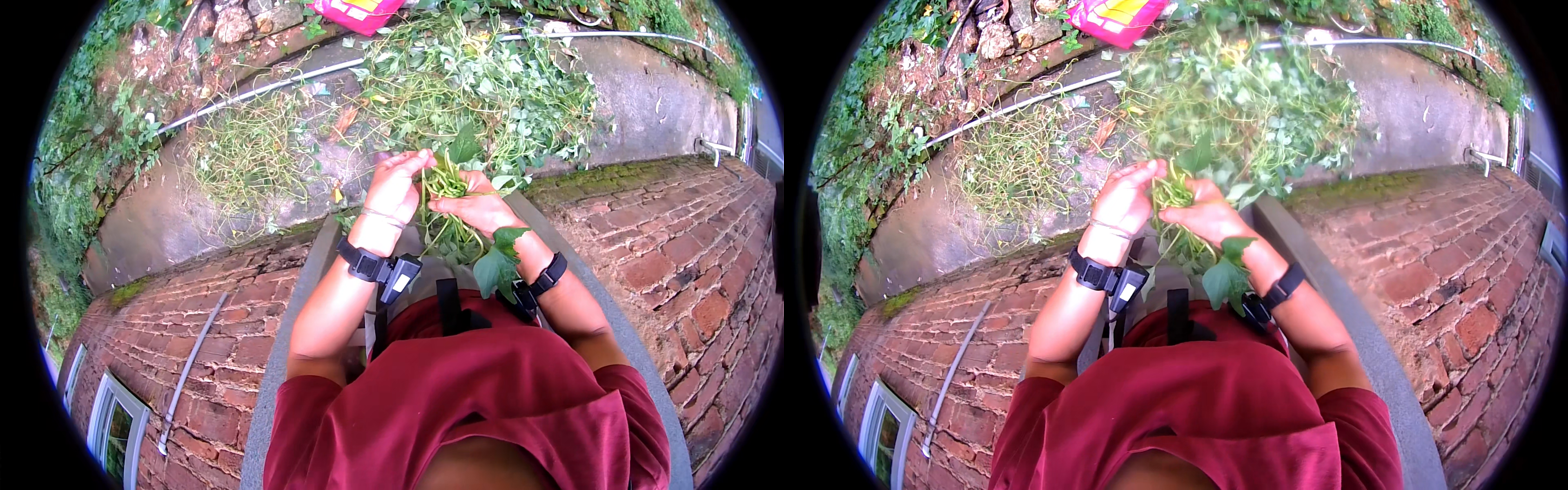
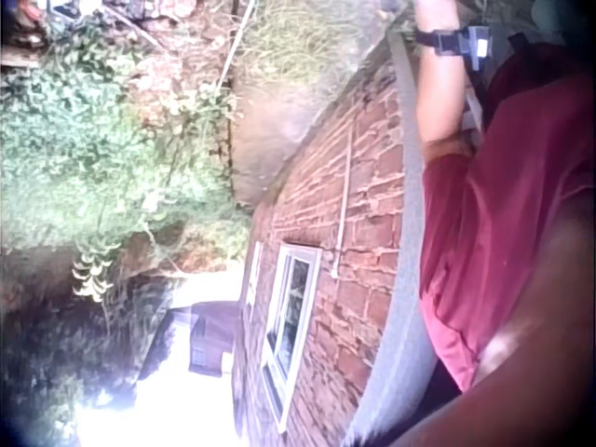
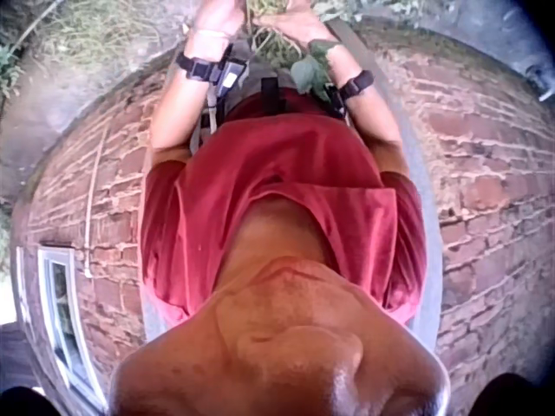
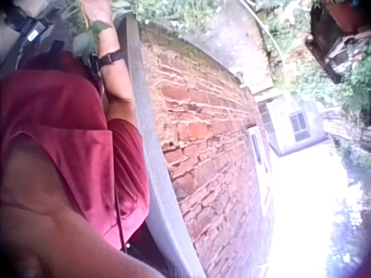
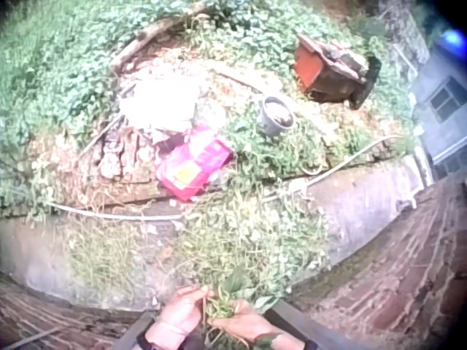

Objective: The person strips leaves from various plant stems by hand and places the gathered leaves onto a pile on their lap.

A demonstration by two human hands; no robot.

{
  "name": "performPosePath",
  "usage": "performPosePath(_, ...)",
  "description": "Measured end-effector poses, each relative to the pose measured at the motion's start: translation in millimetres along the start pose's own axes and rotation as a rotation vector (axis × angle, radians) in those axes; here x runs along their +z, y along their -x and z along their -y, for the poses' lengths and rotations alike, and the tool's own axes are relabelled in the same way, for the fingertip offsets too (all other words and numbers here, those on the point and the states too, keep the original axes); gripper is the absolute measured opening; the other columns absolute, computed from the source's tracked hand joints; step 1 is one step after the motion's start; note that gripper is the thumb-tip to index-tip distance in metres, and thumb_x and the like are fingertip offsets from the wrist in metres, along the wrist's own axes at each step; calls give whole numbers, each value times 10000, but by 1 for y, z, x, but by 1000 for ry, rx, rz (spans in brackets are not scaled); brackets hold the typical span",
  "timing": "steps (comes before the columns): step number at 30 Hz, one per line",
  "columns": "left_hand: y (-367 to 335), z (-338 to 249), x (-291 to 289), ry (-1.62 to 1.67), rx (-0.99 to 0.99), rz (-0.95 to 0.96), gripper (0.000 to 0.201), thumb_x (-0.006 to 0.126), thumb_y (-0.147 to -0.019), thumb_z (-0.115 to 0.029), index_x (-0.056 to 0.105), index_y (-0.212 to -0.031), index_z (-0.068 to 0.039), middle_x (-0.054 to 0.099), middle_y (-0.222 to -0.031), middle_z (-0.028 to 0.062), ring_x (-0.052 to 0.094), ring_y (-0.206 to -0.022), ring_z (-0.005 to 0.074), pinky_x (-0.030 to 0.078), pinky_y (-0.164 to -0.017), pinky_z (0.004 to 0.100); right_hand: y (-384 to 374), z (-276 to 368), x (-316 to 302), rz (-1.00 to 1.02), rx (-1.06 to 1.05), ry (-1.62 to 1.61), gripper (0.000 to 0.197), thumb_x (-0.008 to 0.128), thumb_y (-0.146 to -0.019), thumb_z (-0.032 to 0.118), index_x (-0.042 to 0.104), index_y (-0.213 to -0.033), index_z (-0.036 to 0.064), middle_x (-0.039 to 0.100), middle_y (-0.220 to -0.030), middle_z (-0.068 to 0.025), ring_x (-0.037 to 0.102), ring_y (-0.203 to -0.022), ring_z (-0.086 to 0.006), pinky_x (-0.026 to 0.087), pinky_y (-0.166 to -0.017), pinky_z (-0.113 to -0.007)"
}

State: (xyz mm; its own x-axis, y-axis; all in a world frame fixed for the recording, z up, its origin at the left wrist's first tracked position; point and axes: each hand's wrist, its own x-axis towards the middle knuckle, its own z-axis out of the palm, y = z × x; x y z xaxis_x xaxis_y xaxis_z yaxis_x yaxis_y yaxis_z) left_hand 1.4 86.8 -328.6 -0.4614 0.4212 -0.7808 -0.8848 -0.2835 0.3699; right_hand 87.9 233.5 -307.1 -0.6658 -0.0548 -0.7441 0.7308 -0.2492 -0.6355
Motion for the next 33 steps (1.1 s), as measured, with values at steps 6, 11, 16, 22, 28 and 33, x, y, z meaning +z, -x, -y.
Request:
performPosePath(6,16,7,-4,90,6,3,157,646,-926,-80,666,-1045,20,699,-959,111,656,-822,168,549,-705,303,-8,1,8,109,58,-241,280,753,-819,45,657,-1080,15,689,-930,-47,646,-793,-127,513,-684,-271)
performPosePath(11,9,12,-38,-58,14,-51,172,655,-905,-49,707,-1064,-10,715,-1020,38,644,-901,110,474,-734,225,-7,4,3,196,141,-290,250,720,-819,3,653,-1060,13,683,-872,-42,657,-755,-138,511,-606,-269)
performPosePath(16,11,22,-28,64,28,40,182,663,-893,-11,695,-1062,49,579,-1315,101,581,-1148,181,495,-955,308,-12,4,17,67,201,-163,274,746,-789,-5,664,-1048,32,691,-868,-29,664,-790,-134,522,-645,-277)
performPosePath(22,13,13,-18,172,-75,42,172,637,-915,-49,663,-1063,35,657,-1169,118,610,-969,196,517,-798,338,-13,-6,1,-53,152,-166,279,745,-772,4,652,-1035,-13,698,-880,-62,661,-784,-154,528,-715,-301)
performPosePath(28,1,2,-14,407,-101,61,102,583,-952,-112,596,-929,-14,638,-1124,152,592,-949,243,492,-846,439,-1,41,0,109,94,103,197,731,-826,62,681,-1010,11,694,-810,-45,639,-685,-129,494,-610,-273)
performPosePath(33,10,18,-14,282,16,54,172,573,-985,-279,633,-937,-125,635,-1153,38,538,-1028,162,444,-886,378,-36,25,-1,-246,-178,813,197,754,-779,68,656,-921,-27,671,-683,-74,613,-594,-117,490,-564,-273)
